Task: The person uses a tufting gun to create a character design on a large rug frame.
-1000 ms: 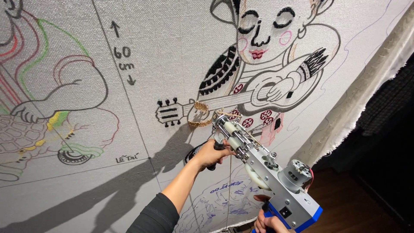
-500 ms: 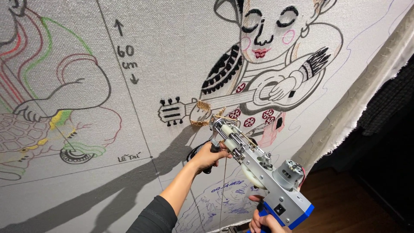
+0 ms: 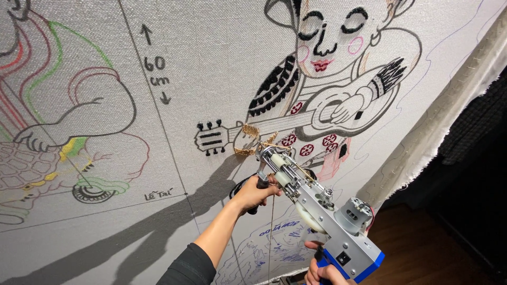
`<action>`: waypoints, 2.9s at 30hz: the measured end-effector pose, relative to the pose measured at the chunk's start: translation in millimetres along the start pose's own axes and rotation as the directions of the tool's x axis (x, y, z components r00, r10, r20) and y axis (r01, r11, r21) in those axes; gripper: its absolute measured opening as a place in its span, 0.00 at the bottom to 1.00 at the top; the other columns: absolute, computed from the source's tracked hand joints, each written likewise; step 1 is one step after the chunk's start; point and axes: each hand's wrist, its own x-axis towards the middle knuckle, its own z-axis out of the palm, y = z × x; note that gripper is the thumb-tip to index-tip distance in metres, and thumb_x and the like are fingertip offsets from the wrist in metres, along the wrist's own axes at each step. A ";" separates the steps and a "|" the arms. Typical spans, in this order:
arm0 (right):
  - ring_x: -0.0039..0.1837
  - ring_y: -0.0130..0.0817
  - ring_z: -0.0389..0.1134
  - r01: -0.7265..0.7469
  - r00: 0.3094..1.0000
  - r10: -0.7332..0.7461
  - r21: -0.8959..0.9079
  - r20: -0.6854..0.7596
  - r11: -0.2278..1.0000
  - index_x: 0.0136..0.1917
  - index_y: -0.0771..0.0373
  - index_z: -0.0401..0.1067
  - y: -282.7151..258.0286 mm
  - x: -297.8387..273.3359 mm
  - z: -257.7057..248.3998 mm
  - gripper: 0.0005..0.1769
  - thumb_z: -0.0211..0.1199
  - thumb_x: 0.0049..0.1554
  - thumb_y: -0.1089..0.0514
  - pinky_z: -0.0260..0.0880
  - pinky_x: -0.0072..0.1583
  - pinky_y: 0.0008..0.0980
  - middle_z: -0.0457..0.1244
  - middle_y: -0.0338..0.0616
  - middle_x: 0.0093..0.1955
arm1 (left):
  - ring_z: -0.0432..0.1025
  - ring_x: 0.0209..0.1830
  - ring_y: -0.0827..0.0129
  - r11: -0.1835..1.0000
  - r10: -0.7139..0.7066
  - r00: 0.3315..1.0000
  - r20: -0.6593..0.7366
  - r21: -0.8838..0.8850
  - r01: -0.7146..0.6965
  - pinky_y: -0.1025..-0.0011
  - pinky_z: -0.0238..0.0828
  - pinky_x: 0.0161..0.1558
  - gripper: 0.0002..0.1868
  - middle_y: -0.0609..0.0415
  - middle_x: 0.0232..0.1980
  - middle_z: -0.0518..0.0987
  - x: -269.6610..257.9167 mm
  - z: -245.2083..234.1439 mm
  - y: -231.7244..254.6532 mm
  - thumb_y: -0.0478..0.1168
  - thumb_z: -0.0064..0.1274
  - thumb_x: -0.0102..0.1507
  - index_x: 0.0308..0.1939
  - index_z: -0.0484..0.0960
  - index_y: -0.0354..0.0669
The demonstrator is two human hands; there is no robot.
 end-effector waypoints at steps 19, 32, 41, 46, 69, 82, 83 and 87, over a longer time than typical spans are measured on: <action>0.27 0.48 0.57 -0.044 0.997 0.037 0.094 0.071 0.995 0.70 0.79 0.56 17.9 8.6 4.8 0.43 0.47 0.39 0.68 0.63 0.38 0.54 0.54 0.57 0.25 | 0.70 0.27 0.81 0.997 -0.053 0.999 -0.012 0.064 0.053 0.76 0.66 0.25 0.12 0.61 0.33 0.83 -5.0 -17.0 -7.1 0.47 0.56 0.63 0.40 0.85 0.41; 0.26 0.45 0.56 -0.024 1.000 0.024 0.085 0.011 0.996 0.68 0.79 0.58 19.8 7.0 21.9 0.42 0.48 0.38 0.65 0.63 0.37 0.51 0.52 0.54 0.24 | 0.68 0.22 0.80 0.998 -0.035 0.999 0.010 0.058 0.034 0.74 0.66 0.23 0.12 0.60 0.32 0.83 2.3 -26.5 -11.2 0.47 0.56 0.63 0.37 0.85 0.42; 0.27 0.42 0.54 -0.027 0.997 0.035 0.107 -0.068 0.994 0.66 0.79 0.59 15.6 11.5 65.4 0.38 0.46 0.40 0.67 0.63 0.37 0.49 0.51 0.53 0.25 | 0.69 0.23 0.77 0.991 -0.055 0.998 -0.034 0.119 0.058 0.74 0.68 0.24 0.12 0.57 0.31 0.82 25.4 -47.9 -21.8 0.45 0.58 0.61 0.36 0.86 0.38; 0.27 0.42 0.55 -0.019 0.999 0.023 0.127 -0.035 0.992 0.66 0.76 0.59 21.6 21.4 88.4 0.36 0.47 0.42 0.66 0.63 0.38 0.49 0.52 0.53 0.26 | 0.72 0.24 0.77 0.996 -0.055 0.998 -0.011 0.066 0.056 0.73 0.70 0.24 0.11 0.57 0.30 0.82 49.6 -63.8 -35.4 0.43 0.60 0.60 0.37 0.87 0.37; 0.27 0.41 0.55 0.068 0.997 -0.063 0.197 -0.032 0.978 0.52 0.69 0.62 35.8 39.3 110.2 0.21 0.48 0.43 0.68 0.64 0.37 0.48 0.53 0.50 0.26 | 0.73 0.17 0.73 0.995 -0.081 0.997 -0.020 0.053 0.082 0.75 0.63 0.18 0.10 0.57 0.32 0.85 64.3 -76.3 -21.9 0.40 0.60 0.56 0.37 0.88 0.38; 0.26 0.40 0.54 0.127 0.983 -0.105 0.147 -0.151 0.981 0.51 0.73 0.65 18.7 25.6 127.7 0.20 0.49 0.43 0.69 0.63 0.35 0.46 0.52 0.49 0.25 | 0.72 0.16 0.74 0.989 -0.078 0.995 -0.060 0.122 0.085 0.76 0.62 0.19 0.14 0.56 0.29 0.82 56.1 -68.0 -3.7 0.47 0.64 0.58 0.37 0.88 0.39; 0.25 0.40 0.54 0.123 0.980 -0.098 0.140 -0.175 0.982 0.51 0.72 0.66 15.1 24.6 130.3 0.20 0.49 0.42 0.69 0.63 0.35 0.45 0.52 0.49 0.25 | 0.73 0.16 0.73 0.990 -0.084 0.995 -0.059 0.113 0.090 0.76 0.62 0.19 0.13 0.56 0.29 0.82 60.0 -68.6 -7.3 0.46 0.63 0.57 0.37 0.88 0.39; 0.25 0.40 0.54 0.126 0.978 -0.100 0.135 -0.183 0.983 0.50 0.73 0.65 15.7 26.7 124.6 0.19 0.50 0.43 0.70 0.62 0.34 0.45 0.52 0.49 0.25 | 0.73 0.17 0.72 0.992 -0.089 0.993 -0.076 0.081 0.095 0.75 0.63 0.18 0.11 0.55 0.28 0.82 67.8 -68.1 -16.3 0.42 0.63 0.56 0.37 0.87 0.37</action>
